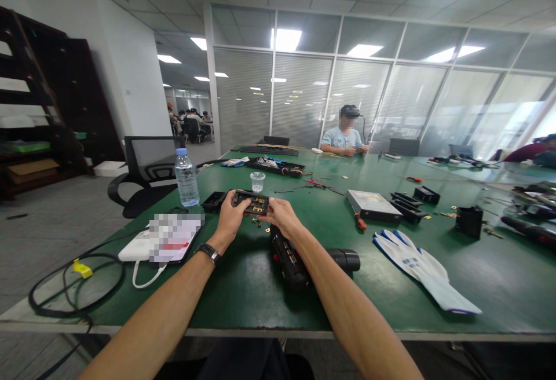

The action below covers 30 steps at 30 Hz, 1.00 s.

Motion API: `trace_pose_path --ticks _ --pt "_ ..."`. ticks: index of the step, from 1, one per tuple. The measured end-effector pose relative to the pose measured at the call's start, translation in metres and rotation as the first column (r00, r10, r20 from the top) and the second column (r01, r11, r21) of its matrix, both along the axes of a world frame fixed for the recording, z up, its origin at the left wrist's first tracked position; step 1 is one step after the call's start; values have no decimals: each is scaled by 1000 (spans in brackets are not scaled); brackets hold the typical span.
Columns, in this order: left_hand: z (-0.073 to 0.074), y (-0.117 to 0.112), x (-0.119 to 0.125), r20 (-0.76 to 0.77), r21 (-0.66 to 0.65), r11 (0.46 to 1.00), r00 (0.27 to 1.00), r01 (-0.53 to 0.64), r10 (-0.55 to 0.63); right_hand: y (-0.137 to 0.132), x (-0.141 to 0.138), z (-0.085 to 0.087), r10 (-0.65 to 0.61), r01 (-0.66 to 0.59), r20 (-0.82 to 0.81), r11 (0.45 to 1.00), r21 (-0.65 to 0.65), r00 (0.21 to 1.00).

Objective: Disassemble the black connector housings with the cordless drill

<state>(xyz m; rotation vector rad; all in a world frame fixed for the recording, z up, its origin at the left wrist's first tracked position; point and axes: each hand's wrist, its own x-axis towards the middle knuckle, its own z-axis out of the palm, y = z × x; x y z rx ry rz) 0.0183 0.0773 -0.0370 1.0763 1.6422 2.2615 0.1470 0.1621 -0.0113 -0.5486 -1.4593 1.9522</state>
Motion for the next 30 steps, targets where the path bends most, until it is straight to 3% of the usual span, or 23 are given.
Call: trace_pose_path --ticks 4,9,13,19,25,30 --pt "3 -4 4 -243 -67 990 965 -121 101 -3 1 2 -3 2 -39 999 -35 999" --pt "5 -7 11 -293 -72 995 955 -72 48 -5 4 5 -20 17 -58 998 -58 998" --pt "2 -6 10 -204 -32 999 979 -3 -4 -4 2 5 -37 33 -56 997 -70 998" --pt "0 -4 10 -65 74 976 977 207 -202 0 -1 3 -79 74 -54 994 -84 995" --pt "-2 0 9 33 159 962 972 223 -231 2 -3 0 -90 85 -70 993 -77 993" --pt "7 -3 10 222 159 926 901 343 -372 3 -4 -4 -74 69 -84 995 -69 994"
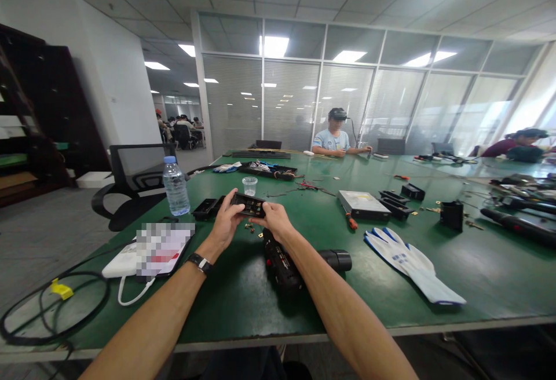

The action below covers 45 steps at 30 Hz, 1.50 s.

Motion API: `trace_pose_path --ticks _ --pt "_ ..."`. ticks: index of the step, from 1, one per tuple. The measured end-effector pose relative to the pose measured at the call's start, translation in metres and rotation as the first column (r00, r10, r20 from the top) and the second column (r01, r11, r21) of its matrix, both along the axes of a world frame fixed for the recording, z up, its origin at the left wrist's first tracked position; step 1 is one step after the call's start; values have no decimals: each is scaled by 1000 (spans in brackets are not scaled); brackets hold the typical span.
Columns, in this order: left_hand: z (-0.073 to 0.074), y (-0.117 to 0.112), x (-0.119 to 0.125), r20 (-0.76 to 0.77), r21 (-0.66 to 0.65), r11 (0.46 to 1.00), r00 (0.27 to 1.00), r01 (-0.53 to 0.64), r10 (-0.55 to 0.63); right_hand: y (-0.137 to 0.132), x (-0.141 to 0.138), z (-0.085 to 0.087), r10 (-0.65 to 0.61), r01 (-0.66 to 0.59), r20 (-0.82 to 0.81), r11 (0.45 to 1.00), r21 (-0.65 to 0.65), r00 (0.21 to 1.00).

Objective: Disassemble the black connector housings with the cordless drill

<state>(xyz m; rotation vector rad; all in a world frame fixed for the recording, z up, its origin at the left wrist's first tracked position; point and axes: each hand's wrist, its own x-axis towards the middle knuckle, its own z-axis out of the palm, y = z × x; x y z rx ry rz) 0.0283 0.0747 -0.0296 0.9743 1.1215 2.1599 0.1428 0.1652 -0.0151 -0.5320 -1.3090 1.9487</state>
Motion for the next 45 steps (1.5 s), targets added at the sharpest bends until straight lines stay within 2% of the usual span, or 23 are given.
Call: trace_pose_path --ticks 4,9,18,29,35,41,45 --pt "6 -3 3 47 -31 999 998 32 -31 1 -1 -2 16 -16 0 1000 -4 1000" --pt "4 -3 2 57 -10 1000 998 19 -19 0 1 0 51 -50 4 999 -11 999" --pt "8 -4 1 110 -4 997 991 -76 76 -3 7 4 161 -162 70 987 -1 984" --pt "11 -6 1 20 24 982 983 -185 184 -5 10 6 204 -205 79 979 12 976" --pt "12 -7 -1 18 29 983 983 -182 181 -5 10 5 213 -215 80 976 22 974" --pt "16 -9 1 -49 55 979 978 -198 201 -6 10 5 230 -233 73 972 30 970" --pt "14 -8 -2 -37 30 979 979 -201 202 -6 11 5 237 -239 72 970 32 969"
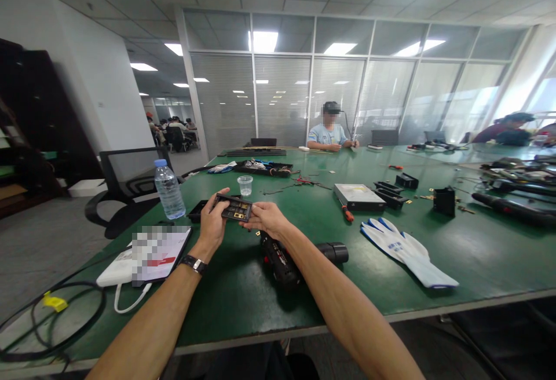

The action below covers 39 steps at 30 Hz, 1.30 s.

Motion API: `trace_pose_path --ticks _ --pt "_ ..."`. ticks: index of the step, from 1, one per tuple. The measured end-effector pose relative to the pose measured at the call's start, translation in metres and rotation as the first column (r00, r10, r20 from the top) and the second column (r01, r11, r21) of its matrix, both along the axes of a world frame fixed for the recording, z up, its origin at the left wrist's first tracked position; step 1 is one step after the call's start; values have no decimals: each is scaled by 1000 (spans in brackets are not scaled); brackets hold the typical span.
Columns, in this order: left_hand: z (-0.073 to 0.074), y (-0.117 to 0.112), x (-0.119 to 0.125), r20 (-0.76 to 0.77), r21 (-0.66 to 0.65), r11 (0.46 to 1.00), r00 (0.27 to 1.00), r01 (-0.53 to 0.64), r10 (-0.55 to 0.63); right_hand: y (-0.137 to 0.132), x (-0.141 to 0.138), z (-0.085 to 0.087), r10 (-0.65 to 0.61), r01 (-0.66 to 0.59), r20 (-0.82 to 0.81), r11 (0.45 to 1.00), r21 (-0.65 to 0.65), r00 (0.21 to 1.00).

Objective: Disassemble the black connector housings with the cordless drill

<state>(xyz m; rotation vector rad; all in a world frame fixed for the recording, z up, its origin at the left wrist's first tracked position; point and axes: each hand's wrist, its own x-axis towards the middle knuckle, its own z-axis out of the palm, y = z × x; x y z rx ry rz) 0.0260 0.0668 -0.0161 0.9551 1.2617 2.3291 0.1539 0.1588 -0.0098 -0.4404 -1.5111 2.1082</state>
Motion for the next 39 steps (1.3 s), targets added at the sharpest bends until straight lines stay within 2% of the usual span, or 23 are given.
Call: trace_pose_path --ticks 6,25,33,39 --pt "-3 2 -6 36 16 999 999 32 -33 0 1 0 1 -1 -9 1000 1 1000" --pt "-1 5 -5 138 38 993 984 112 -116 1 -1 0 -15 14 45 1000 26 999" --pt "-4 7 -8 111 21 994 988 109 -111 4 -4 -2 -58 52 74 996 78 996" --pt "-3 8 -7 139 28 993 984 110 -113 6 -7 -4 -124 112 68 980 164 990"
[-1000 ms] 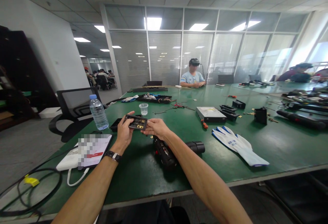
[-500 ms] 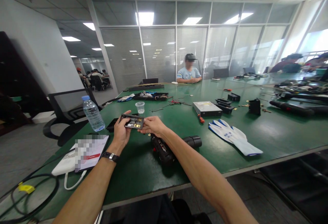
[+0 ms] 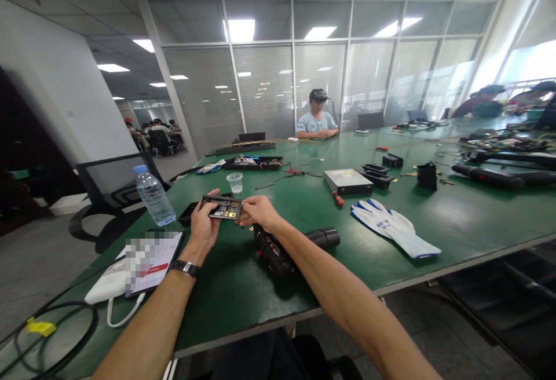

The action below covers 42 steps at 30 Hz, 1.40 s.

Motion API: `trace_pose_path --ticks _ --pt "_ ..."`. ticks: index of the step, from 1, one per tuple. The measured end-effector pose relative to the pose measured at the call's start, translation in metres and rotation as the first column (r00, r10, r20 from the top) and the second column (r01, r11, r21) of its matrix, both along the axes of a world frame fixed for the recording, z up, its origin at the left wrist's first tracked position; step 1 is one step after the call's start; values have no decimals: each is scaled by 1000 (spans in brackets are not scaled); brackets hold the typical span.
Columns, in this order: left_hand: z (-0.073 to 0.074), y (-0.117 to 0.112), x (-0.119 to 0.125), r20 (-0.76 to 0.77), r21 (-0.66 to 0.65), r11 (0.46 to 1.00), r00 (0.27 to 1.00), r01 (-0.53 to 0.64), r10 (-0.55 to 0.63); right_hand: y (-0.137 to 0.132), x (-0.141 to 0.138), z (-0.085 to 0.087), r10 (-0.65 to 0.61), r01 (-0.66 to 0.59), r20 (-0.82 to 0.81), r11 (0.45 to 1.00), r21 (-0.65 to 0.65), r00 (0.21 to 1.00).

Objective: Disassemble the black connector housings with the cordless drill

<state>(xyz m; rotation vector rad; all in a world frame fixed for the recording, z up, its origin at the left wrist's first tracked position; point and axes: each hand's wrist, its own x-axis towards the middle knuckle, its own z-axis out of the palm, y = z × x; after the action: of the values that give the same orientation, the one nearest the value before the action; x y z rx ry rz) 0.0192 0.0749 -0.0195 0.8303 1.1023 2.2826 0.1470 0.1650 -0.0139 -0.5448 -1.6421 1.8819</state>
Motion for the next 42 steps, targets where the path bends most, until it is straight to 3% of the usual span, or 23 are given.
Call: trace_pose_path --ticks 6,10,15,21,23,26,30,34,38,42 --pt "1 -2 1 14 6 1000 1000 -24 24 2 -3 -3 -74 62 74 986 154 995" --pt "2 -2 -3 51 18 997 996 -81 80 8 1 -4 -197 126 175 927 354 965" --pt "-2 -2 -13 109 34 989 984 -146 142 11 11 -4 -405 113 281 719 686 870" --pt "-5 -3 -14 127 27 988 980 -155 150 2 15 -6 -458 -114 344 459 881 819" --pt "-5 -3 -12 126 19 988 980 -155 151 0 17 -6 -462 -170 361 404 899 810" --pt "-4 -4 -9 116 3 990 984 -138 137 -1 18 -6 -456 -218 378 365 905 806" --pt "-5 -5 -8 112 5 992 985 -129 128 -2 20 -8 -449 -192 368 390 901 814" --pt "-5 -4 -7 102 3 992 987 -129 128 1 18 -5 -427 -52 290 487 872 857" --pt "-3 -4 -6 111 13 991 985 -132 130 2 10 0 -329 82 201 678 730 923" --pt "-2 -4 -3 101 56 989 986 -135 129 -5 0 3 -143 49 166 881 470 976"
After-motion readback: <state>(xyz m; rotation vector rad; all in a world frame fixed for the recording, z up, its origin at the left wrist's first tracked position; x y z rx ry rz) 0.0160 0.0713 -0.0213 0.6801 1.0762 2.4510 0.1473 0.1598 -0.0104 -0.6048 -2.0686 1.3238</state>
